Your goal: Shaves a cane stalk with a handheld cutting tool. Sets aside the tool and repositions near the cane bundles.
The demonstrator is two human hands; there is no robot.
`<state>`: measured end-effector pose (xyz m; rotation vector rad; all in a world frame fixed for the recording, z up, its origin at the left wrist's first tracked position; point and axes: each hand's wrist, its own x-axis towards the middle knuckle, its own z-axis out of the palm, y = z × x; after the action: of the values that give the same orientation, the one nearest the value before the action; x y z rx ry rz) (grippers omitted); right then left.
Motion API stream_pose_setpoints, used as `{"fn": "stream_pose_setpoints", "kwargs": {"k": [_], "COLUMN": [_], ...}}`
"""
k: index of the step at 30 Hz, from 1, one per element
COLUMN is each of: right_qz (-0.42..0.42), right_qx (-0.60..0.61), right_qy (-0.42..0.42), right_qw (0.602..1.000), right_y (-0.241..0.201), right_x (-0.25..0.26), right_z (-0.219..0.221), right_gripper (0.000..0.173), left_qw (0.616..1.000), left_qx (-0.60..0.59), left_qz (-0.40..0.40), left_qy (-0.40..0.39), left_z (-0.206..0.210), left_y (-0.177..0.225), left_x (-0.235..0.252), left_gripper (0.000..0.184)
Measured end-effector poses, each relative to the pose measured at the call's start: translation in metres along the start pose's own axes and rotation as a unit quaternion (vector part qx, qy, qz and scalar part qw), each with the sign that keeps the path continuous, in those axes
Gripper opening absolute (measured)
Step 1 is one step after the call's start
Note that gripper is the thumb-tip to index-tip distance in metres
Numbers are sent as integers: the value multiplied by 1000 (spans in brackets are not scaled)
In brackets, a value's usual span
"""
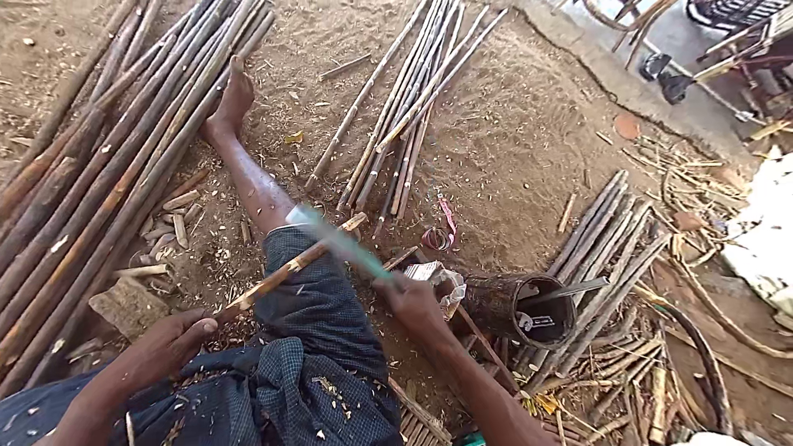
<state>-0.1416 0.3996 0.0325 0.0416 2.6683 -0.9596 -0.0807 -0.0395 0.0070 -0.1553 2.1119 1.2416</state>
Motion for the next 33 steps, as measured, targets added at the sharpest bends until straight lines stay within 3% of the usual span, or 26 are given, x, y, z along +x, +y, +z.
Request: {"fn": "stream_pose_setpoints", "kwargs": {"k": [2, 6, 10, 13, 17, 19, 21, 24, 28, 31, 33], "right_qz": [61, -9, 76, -7, 63, 29, -13, 72, 1, 81, 55], "right_qx": [102, -12, 89, -38, 83, 2, -35, 86, -52, 76, 33], "right_qy": [73, 30, 61, -11, 66, 0, -7, 61, -26, 42, 3], "right_qw": [990, 999, 991, 999, 992, 1000, 999, 992, 998, 993, 998], "right_y": [2, 7, 14, 6, 12, 3, -2, 5, -5, 7, 1], "right_x": [10, 6, 11, 6, 17, 11, 8, 14, 8, 10, 6], "right_z": [-8, 4, -3, 10, 2, 6, 5, -3, 6, 0, 3], "right_gripper": [52, 44, 55, 46, 55, 49, 45, 55, 47, 60, 53], "left_qw": [1000, 998, 996, 995, 992, 990, 988, 985, 990, 994, 997], "left_qx": [-31, -64, -78, -88, -109, -116, -132, -151, -113, -56, -30], "left_qz": [-2, -11, -37, -27, -35, -50, -55, -45, -17, -11, -14], "left_qy": [-4, -12, -24, -23, -55, -63, -66, -65, -78, -90, -71], "left_z": [1, -3, -8, -8, -16, -16, -18, -17, -20, -23, -19], "left_y": [-2, 7, 13, 15, 4, 4, 9, 8, 8, 14, 15], "left_x": [-1, 2, -2, 5, 4, 8, 11, 8, 13, 7, 4], "left_gripper": [51, 51, 55, 52, 52, 53, 40, 39, 43, 52, 56]}}
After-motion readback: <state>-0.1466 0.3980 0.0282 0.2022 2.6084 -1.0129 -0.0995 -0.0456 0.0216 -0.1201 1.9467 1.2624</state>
